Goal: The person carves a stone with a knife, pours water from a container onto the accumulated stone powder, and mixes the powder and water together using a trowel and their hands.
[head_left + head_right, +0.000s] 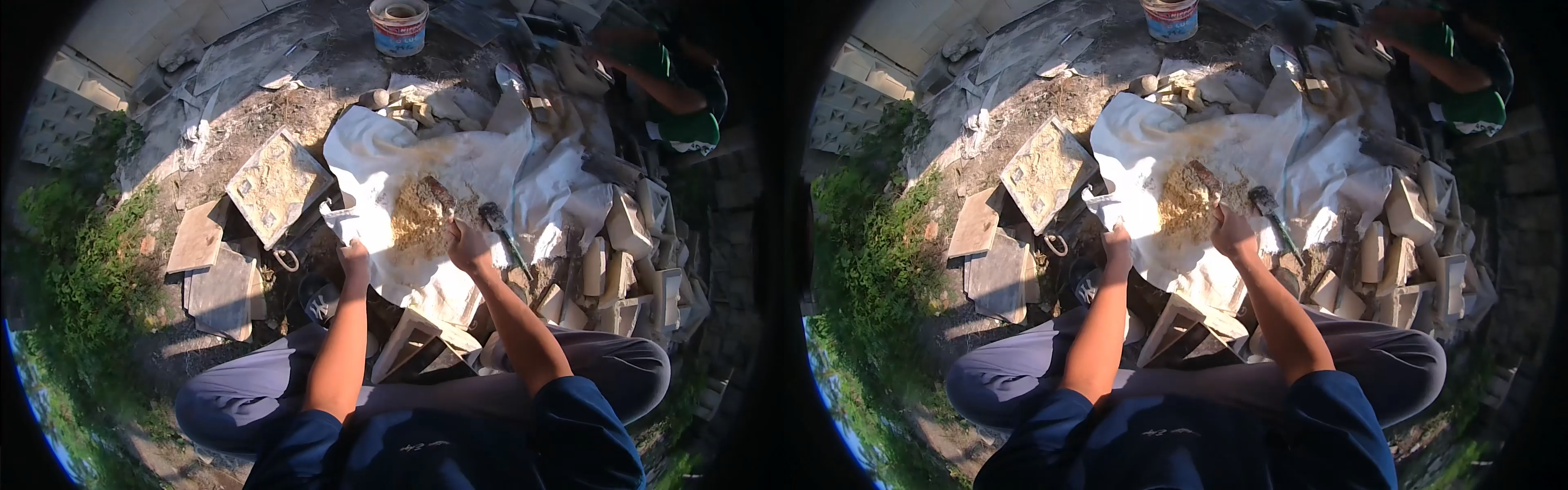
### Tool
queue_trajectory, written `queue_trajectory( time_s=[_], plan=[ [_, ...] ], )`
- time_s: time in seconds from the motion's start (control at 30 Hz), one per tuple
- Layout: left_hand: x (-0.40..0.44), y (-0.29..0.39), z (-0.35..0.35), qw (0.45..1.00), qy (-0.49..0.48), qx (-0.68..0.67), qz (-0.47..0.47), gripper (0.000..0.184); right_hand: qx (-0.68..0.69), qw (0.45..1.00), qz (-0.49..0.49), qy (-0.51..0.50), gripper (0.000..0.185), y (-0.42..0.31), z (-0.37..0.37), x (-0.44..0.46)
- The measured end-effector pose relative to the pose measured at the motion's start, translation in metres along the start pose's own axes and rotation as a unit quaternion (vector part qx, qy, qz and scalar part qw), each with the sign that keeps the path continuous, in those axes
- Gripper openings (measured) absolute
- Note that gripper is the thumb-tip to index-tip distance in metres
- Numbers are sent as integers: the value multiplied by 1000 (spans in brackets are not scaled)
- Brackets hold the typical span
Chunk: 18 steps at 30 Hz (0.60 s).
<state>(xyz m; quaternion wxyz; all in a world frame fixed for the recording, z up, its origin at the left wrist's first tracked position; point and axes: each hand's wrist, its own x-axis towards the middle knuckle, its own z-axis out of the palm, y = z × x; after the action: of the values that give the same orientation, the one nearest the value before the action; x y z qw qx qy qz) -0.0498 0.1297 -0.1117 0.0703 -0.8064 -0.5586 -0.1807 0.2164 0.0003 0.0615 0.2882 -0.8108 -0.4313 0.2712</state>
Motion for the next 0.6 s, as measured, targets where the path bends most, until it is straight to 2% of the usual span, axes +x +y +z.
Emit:
queue_trajectory(
  time_s=[0.03,0.07,0.13,0.17,0.2,0.23,0.27,0.33,0.37,0.4,0.47,0.5,0.53,0.6],
  plan=[
    [-2,-2,5,999,2,40,1,20,-20,997,45,-57,33,-10,-4,-9],
    [-4,-4,11,997,4,79,2,19,15,997,-6,-70,33,-11,-1,-18],
    [-11,-10,39,998,7,23,-65,22,-98,984,53,-141,32,-10,-1,-29],
    [-10,-8,41,996,8,3,-86,23,-99,984,58,-137,32,-9,-5,-29],
    [8,9,5,953,-4,-217,-213,27,-102,985,73,-119,31,-16,-14,-27],
    [14,22,-32,907,-21,-323,-270,30,-104,985,90,-107,31,-19,-19,-28],
    [22,36,-72,846,-26,-417,-331,32,-39,997,64,-8,19,-11,-15,-30],
    [39,58,-124,818,-158,-432,-345,44,-40,989,101,100,18,-5,-18,-25],
    [39,61,-128,801,-202,-442,-350,45,-22,985,123,120,17,8,-13,-22],
    [32,60,-116,785,-221,-458,-353,47,-11,985,131,110,19,19,-4,-24],
    [19,53,-68,737,-216,-518,-376,51,9,993,66,95,22,18,11,-43],
    [16,51,-47,711,-207,-548,-388,53,30,996,71,52,25,41,27,-40],
    [24,53,-48,734,-189,-520,-395,55,6,998,58,33,24,35,27,-42],
    [44,67,-68,865,-139,-257,-407,71,13,994,101,-47,26,17,7,-37]
  ],
)
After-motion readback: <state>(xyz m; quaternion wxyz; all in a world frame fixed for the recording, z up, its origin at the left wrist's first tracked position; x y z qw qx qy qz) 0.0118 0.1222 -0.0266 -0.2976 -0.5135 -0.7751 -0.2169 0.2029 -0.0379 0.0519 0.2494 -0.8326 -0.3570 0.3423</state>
